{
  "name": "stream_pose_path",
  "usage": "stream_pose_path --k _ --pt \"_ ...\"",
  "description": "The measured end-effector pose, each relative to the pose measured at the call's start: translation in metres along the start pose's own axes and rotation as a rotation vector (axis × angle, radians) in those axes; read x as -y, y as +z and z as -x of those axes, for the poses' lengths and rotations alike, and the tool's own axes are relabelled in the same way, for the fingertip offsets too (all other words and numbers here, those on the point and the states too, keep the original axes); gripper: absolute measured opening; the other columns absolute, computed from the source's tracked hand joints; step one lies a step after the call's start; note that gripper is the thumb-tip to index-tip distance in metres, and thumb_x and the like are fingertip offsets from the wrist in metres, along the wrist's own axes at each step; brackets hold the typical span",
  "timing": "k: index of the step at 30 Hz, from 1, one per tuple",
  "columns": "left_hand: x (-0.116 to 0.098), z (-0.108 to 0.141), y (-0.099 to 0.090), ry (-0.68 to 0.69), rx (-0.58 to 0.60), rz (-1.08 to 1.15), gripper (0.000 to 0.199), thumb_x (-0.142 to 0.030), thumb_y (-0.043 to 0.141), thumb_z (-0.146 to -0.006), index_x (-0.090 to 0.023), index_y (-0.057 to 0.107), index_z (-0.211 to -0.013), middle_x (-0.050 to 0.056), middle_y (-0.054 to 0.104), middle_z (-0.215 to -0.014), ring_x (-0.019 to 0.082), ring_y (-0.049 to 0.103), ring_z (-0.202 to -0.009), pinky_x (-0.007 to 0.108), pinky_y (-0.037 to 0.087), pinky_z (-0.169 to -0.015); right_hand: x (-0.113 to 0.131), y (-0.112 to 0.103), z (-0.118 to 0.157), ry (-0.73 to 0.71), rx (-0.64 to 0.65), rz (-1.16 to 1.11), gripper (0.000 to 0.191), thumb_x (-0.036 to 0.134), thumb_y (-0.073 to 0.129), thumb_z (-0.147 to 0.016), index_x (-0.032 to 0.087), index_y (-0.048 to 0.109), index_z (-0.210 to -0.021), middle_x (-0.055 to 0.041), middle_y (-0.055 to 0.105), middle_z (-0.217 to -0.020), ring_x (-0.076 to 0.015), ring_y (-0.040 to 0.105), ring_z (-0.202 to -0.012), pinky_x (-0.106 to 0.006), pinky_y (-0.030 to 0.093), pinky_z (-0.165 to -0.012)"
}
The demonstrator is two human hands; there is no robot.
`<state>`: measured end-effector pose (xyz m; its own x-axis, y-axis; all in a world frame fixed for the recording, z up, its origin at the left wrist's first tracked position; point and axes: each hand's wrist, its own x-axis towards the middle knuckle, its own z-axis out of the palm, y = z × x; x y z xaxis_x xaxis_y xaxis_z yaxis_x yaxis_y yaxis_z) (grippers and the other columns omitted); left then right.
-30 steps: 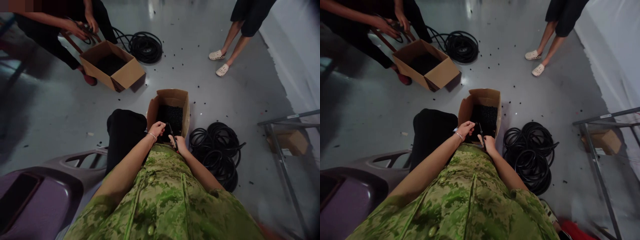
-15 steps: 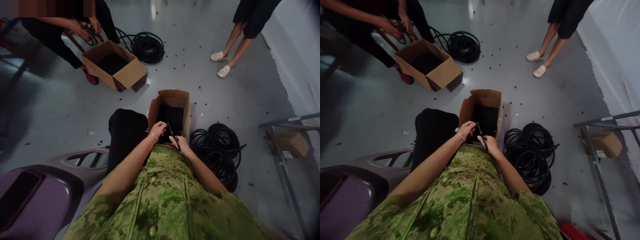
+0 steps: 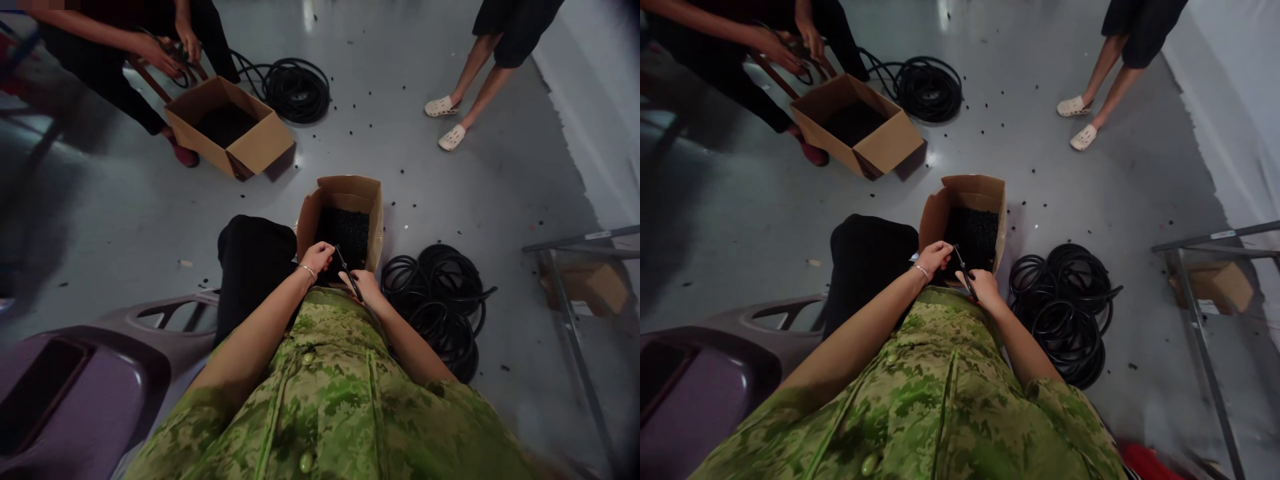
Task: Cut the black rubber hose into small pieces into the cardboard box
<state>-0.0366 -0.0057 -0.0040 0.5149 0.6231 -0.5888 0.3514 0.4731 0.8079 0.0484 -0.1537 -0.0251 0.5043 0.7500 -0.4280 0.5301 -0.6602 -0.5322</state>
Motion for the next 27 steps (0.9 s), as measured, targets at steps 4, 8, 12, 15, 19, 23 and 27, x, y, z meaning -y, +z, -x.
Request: stream_pose_path --k 4,8,12,15,19,23,27 --pt "-0.001 0.0 -0.001 -0.015 0.021 0.028 0.018 -0.026 0.066 -0.076 -0.017 0.053 -0.069 -0.007 0.046 -0.044 0.004 0.034 -0.034 0.016 0.027 -0.035 0.006 0.002 0.004 -0.016 -0.046 0.021 0.057 0.063 0.046 -0.088 0.018 0.071 -0.064 -0.0068 0.068 -0.064 -0.0143 0.057 -0.06 -0.024 0.025 -0.052" --pt "-0.002 0.001 -0.001 -0.046 0.045 0.126 0.021 -0.029 0.069 -0.074 -0.016 0.053 -0.07 -0.007 0.048 -0.046 0.004 0.037 -0.035 0.017 0.029 -0.037 0.012 0.006 0.006 -0.018 -0.09 -0.01 0.058 0.064 0.046 -0.087 0.017 0.071 -0.063 -0.0068 0.067 -0.062 -0.014 0.056 -0.059 -0.024 0.027 -0.053" --pt "-0.003 0.002 -0.002 -0.124 0.072 0.212 0.026 -0.034 0.072 -0.072 -0.015 0.055 -0.074 -0.002 0.057 -0.053 0.008 0.049 -0.041 0.02 0.04 -0.043 0.007 0.01 0.004 0.002 -0.134 -0.078 0.06 0.064 0.044 -0.088 0.017 0.07 -0.061 -0.0066 0.065 -0.057 -0.0153 0.057 -0.057 -0.023 0.03 -0.052" --pt "-0.002 0.002 -0.001 -0.156 0.099 0.211 0.031 -0.037 0.076 -0.067 -0.015 0.055 -0.075 -0.002 0.058 -0.054 0.009 0.051 -0.043 0.022 0.044 -0.046 0.0 0.01 0.003 0.041 -0.167 -0.068 0.06 0.066 0.044 -0.087 0.017 0.07 -0.062 -0.0074 0.066 -0.057 -0.0166 0.059 -0.058 -0.024 0.029 -0.05" --pt "0.0 0.003 0.001 -0.07 0.078 0.185 0.033 -0.041 0.075 -0.068 -0.016 0.057 -0.079 -0.006 0.052 -0.049 0.007 0.044 -0.039 0.02 0.038 -0.041 0.001 0.005 0.004 0.045 -0.179 0.035 0.055 0.067 0.049 -0.084 0.019 0.072 -0.068 -0.0092 0.07 -0.067 -0.0168 0.061 -0.062 -0.025 0.026 -0.051" --pt "-0.002 0.004 0.002 0.022 0.056 0.108 0.03 -0.042 0.071 -0.073 -0.015 0.06 -0.079 -0.006 0.049 -0.046 0.006 0.041 -0.037 0.019 0.034 -0.038 0.008 -0.004 0.006 0.061 -0.156 0.101 0.052 0.065 0.05 -0.085 0.021 0.073 -0.072 -0.0091 0.071 -0.07 -0.0175 0.061 -0.064 -0.025 0.025 -0.052" --pt "-0.002 0.005 0.002 0.057 0.051 0.063 0.029 -0.042 0.07 -0.074 -0.015 0.062 -0.081 -0.006 0.049 -0.044 0.006 0.04 -0.035 0.019 0.034 -0.038 0.009 -0.007 0.006 0.065 -0.158 0.088 0.051 0.066 0.051 -0.084 0.021 0.071 -0.071 -0.0074 0.07 -0.07 -0.0178 0.062 -0.066 -0.024 0.027 -0.053"
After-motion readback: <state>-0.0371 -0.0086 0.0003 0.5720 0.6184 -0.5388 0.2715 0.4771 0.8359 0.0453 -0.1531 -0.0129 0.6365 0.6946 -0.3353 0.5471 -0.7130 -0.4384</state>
